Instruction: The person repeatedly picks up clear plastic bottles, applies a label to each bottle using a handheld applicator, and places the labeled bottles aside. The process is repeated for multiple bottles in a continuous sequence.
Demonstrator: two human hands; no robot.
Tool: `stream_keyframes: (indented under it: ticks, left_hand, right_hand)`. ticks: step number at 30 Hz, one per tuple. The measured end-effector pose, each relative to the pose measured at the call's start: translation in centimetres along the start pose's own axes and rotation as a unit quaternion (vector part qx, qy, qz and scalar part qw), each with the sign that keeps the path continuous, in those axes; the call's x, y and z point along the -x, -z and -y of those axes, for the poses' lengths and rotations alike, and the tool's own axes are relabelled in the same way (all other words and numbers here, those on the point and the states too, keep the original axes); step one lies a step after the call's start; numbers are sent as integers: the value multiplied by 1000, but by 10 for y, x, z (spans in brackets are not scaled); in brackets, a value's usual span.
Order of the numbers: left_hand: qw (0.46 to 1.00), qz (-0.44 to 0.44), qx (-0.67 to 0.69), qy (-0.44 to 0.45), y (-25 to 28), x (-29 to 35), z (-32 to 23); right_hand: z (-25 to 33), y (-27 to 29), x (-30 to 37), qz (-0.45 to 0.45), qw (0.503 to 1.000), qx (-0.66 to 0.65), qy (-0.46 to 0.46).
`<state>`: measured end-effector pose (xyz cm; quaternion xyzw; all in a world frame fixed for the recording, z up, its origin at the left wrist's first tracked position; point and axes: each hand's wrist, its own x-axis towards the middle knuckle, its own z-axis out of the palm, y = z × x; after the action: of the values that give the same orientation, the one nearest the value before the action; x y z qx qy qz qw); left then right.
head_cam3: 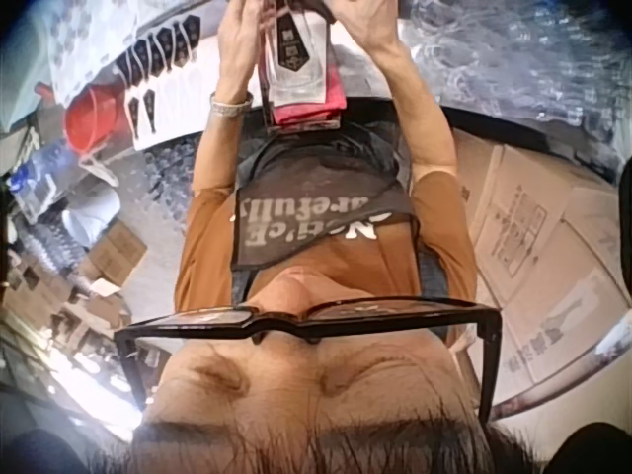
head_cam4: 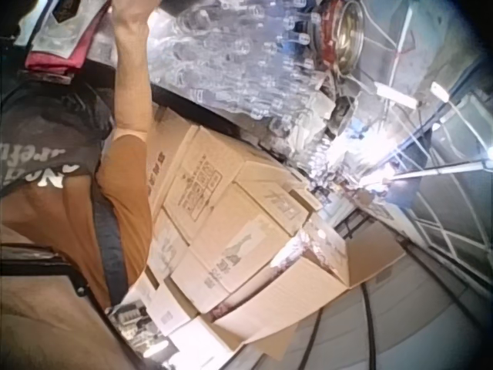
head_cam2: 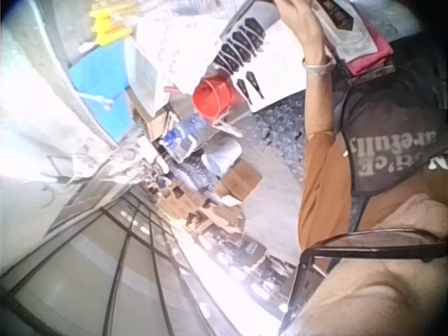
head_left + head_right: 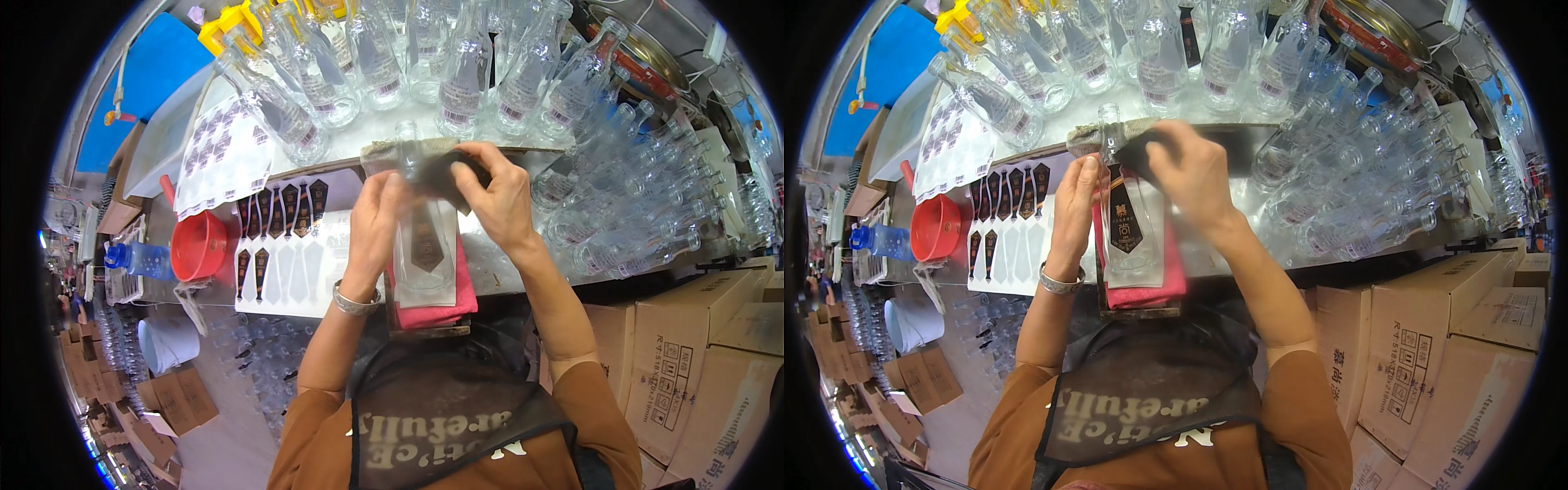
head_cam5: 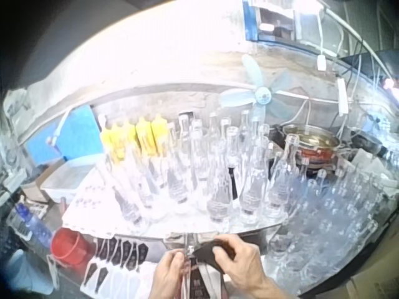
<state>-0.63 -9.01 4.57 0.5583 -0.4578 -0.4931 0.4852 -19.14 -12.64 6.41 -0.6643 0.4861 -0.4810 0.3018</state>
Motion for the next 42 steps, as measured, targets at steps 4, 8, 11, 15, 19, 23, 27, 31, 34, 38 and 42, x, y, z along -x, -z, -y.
stream_keyframes:
  ticks: [4, 8, 11, 15, 19, 23, 27, 31, 34, 38, 42]
  left_hand:
    - [999, -17, -18, -30, -4, -3, 18]
    - [999, -16, 35, -22, -9, -2, 14]
    - [998, -19, 57, -15, -11, -2, 17]
    - [996, -4, 88, 6, -10, 0, 13]
    - [985, 9, 164, 60, 0, 10, 10]
    - [987, 4, 148, 56, 12, 20, 13]
    - [991, 1, 126, 36, 24, 34, 19]
    - [995, -2, 97, 21, 28, 44, 20]
    - [998, 18, 64, -10, 39, 59, 20]
    - [985, 117, -92, -87, 59, 90, 27]
    - [933, 117, -291, -174, 29, 99, 27]
  right_hand:
    - [-10, -1, 5, -58, 996, -72, -10]
    - [-20, 1, 14, -39, 982, -170, -68]
    - [-19, 5, 18, -30, 963, -243, -110]
    - [-15, 7, 15, -6, 969, -230, -88]
    - [16, 11, -4, 108, 992, -65, 30]
    - [28, -1, -40, 61, 958, 177, 215]
    - [41, -2, -40, 191, 930, 176, 260]
    - [37, -8, -38, 69, 937, 147, 309]
    - [31, -2, 17, 178, 898, 147, 375]
    - [51, 11, 61, 331, 898, 65, 281]
    - [17, -1, -21, 72, 948, 123, 285]
